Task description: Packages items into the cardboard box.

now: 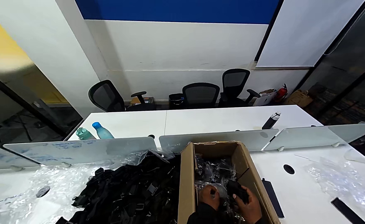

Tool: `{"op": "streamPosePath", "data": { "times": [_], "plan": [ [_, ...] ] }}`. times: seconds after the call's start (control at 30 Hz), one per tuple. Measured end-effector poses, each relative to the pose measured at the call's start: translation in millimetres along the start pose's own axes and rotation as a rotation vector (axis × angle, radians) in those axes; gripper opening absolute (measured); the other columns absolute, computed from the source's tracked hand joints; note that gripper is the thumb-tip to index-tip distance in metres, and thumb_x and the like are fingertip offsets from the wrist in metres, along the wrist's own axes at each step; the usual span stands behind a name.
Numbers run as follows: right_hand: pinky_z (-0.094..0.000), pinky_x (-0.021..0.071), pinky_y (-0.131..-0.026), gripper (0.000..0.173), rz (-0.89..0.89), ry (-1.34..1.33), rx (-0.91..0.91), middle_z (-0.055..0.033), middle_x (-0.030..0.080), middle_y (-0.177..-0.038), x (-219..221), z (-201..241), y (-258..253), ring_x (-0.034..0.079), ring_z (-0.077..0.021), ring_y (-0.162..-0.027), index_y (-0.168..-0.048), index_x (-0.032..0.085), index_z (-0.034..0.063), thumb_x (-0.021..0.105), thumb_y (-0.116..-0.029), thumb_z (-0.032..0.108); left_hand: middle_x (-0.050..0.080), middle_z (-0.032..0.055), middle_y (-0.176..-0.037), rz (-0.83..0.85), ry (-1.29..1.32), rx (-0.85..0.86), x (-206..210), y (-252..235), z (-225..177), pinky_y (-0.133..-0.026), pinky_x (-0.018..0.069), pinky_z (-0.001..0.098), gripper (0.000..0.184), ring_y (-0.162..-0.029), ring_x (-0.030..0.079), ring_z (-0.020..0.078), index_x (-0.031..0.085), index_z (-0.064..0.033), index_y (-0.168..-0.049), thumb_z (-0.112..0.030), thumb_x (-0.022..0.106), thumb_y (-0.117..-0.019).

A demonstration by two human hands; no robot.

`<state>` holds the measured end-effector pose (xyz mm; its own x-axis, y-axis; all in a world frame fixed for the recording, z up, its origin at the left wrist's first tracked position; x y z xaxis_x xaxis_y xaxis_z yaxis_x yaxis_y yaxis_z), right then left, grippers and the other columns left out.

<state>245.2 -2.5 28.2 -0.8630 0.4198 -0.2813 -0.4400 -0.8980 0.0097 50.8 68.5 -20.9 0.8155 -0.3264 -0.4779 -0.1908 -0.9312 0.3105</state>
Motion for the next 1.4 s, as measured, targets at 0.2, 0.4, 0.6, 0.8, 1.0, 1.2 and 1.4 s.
{"op": "streamPosePath", "data": {
  "times": [0.2, 0.4, 0.6, 0.8, 1.0, 1.2, 1.4],
  "plan": [
    [-0.0391, 0.0521, -0.105, 0.043, 0.170, 0.184, -0.206, -0.0200, 0.061, -0.136, 20.9, 10.2, 3.0, 0.061, -0.0254, -0.126, -0.115, 0.069, -0.0029, 0.076, -0.0762, 0.014, 0.071, 0.0178, -0.115, 0.108, -0.003, -0.030, 3.6, 7.0, -6.5, -0.096, 0.0564, 0.0430, 0.041, -0.101, 0.072, 0.0263, 0.063, 0.0007, -0.128, -0.009, 0.069, -0.0892],
    [-0.0412, 0.0501, -0.107, 0.048, 0.453, 0.341, 0.011, -0.0192, 0.065, -0.133, 44.3, -6.2, 7.4, 0.063, -0.0248, -0.124, -0.121, 0.067, -0.0024, 0.077, -0.0794, 0.019, 0.067, 0.0183, -0.127, 0.226, -0.107, 0.037, 12.0, 12.4, -15.8, -0.102, 0.0526, 0.0494, 0.068, -0.113, 0.067, 0.0324, 0.055, -0.0045, -0.141, 0.003, 0.073, -0.0768],
    [-0.0477, 0.0557, -0.090, 0.050, 0.414, 0.386, 0.213, -0.0188, 0.069, -0.107, 39.8, -31.5, -0.1, 0.069, -0.0283, -0.097, -0.122, 0.062, -0.0006, 0.079, -0.0799, 0.020, 0.058, 0.0159, -0.145, 0.287, -0.175, 0.181, 20.5, 17.9, -28.9, -0.113, 0.0460, 0.0455, 0.060, -0.130, 0.060, 0.0293, 0.054, -0.0081, -0.147, 0.001, 0.063, -0.0886],
    [-0.0580, 0.0528, -0.096, 0.060, 0.365, 0.860, 0.234, -0.0150, 0.072, -0.119, 35.5, -26.6, -0.3, 0.069, -0.0340, -0.110, -0.136, 0.062, 0.0128, 0.073, -0.0853, 0.043, 0.060, 0.0165, -0.139, 0.290, -0.093, 0.195, 25.8, 16.6, -25.1, -0.094, 0.0577, 0.0415, 0.054, -0.099, 0.071, 0.0258, 0.056, -0.0070, -0.144, -0.003, 0.063, -0.0908],
    [-0.0571, 0.0516, -0.099, 0.058, 0.483, 1.069, 0.240, -0.0142, 0.066, -0.132, 50.3, -24.1, 3.3, 0.065, -0.0331, -0.119, -0.135, 0.065, 0.0143, 0.062, -0.0921, 0.052, 0.066, 0.0167, -0.131, 0.258, -0.011, 0.115, 21.0, 13.5, -19.6, -0.093, 0.0581, 0.0418, 0.043, -0.096, 0.073, 0.0248, 0.058, -0.0020, -0.138, -0.007, 0.059, -0.0948],
    [-0.0584, 0.0530, -0.096, 0.069, 0.493, 1.123, 0.273, -0.0188, 0.062, -0.137, 53.5, -29.1, 4.7, 0.065, -0.0367, -0.119, -0.138, 0.060, 0.0088, 0.054, -0.0946, 0.061, 0.071, 0.0165, -0.118, 0.246, -0.019, 0.098, 20.4, 12.1, -17.9, -0.091, 0.0588, 0.0411, 0.034, -0.093, 0.073, 0.0236, 0.063, -0.0008, -0.127, -0.009, 0.061, -0.0944],
    [-0.0552, 0.0473, -0.107, 0.060, 0.590, 0.920, 0.142, -0.0213, 0.054, -0.146, 66.7, -38.2, 5.0, 0.059, -0.0372, -0.129, -0.151, 0.049, 0.0103, 0.040, -0.1055, 0.048, 0.072, 0.0164, -0.114, 0.128, -0.024, -0.051, 7.6, 5.0, -5.2, -0.094, 0.0576, 0.0430, 0.030, -0.098, 0.073, 0.0250, 0.065, -0.0013, -0.123, -0.014, 0.061, -0.0961]
  ]
}}
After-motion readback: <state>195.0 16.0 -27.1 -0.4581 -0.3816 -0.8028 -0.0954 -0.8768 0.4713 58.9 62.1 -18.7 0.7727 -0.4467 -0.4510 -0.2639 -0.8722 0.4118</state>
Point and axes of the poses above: each hand's wrist, its own y-axis away from the middle knuckle, its own x-axis out of the palm, z = x × y, the point moved 10 cm from there along -y, towards the middle knuckle
